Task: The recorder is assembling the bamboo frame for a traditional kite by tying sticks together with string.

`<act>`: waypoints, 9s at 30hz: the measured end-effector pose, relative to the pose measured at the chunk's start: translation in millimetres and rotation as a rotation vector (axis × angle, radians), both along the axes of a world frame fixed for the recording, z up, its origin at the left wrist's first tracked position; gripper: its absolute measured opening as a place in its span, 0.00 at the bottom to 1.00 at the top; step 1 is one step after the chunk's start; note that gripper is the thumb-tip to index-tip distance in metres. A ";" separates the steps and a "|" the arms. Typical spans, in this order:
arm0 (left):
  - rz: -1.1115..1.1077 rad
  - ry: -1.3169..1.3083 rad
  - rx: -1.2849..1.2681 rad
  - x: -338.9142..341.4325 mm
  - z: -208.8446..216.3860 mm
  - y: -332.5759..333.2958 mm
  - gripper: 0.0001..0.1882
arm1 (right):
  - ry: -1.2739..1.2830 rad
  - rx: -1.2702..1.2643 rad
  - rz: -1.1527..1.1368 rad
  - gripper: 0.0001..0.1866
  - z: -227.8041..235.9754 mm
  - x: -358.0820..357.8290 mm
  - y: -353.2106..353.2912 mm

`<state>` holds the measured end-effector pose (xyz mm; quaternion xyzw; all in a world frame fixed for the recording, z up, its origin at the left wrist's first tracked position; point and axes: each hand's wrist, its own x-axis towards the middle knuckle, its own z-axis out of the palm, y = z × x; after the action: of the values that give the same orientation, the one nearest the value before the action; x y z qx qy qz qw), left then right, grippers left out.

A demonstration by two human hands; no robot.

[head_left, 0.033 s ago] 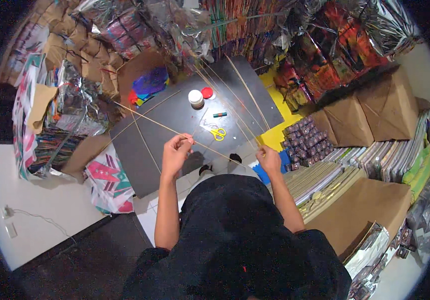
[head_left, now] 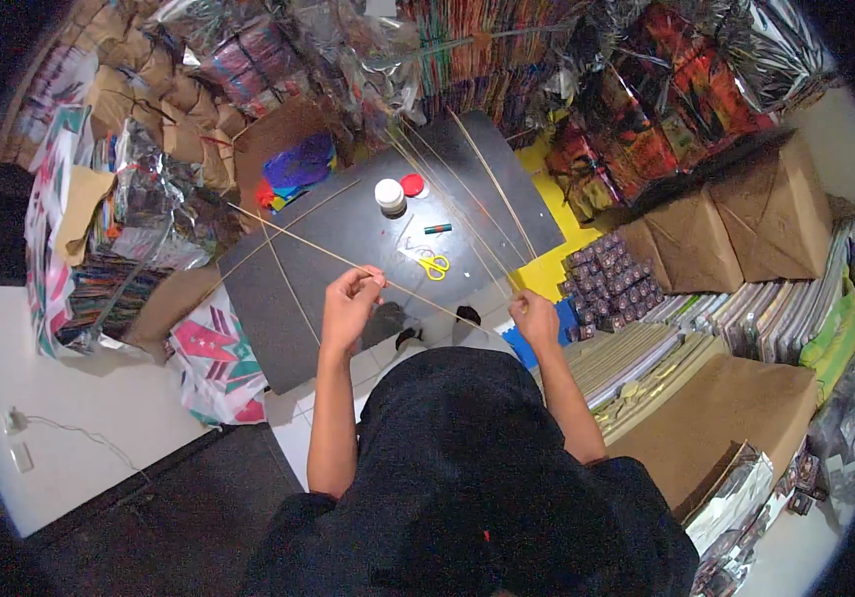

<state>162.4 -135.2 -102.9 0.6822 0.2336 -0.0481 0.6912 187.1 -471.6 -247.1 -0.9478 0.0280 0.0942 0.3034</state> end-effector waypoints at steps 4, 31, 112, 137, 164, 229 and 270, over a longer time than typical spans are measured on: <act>0.004 -0.011 0.015 -1.7 0.1 0.9 0.07 | 0.037 0.004 -0.009 0.14 3.4 -0.8 1.3; -0.001 -0.011 -0.005 -2.0 -7.5 1.3 0.08 | -0.060 0.458 -0.169 0.10 4.3 4.7 -21.3; 0.181 -0.292 -0.185 27.4 17.8 -6.1 0.09 | 0.304 0.828 0.236 0.11 69.9 9.4 25.3; 0.189 -0.350 -0.002 17.8 15.9 -17.6 0.07 | 0.210 0.822 0.308 0.11 86.7 14.4 62.7; 0.365 -0.295 -0.153 12.1 28.5 5.4 0.09 | 0.136 0.731 0.160 0.10 69.2 16.4 59.3; 0.507 -0.075 0.013 -51.7 9.7 60.0 0.16 | -0.301 -0.124 0.171 0.14 -0.2 180.9 72.2; 0.500 -0.168 -0.142 -151.9 30.3 51.7 0.12 | 0.400 1.012 0.477 0.13 188.2 7.0 265.6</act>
<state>10.4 -83.5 -72.7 0.5549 0.3327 0.1644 0.7446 194.0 -206.0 -58.9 -0.6291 -0.1775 0.3383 0.6769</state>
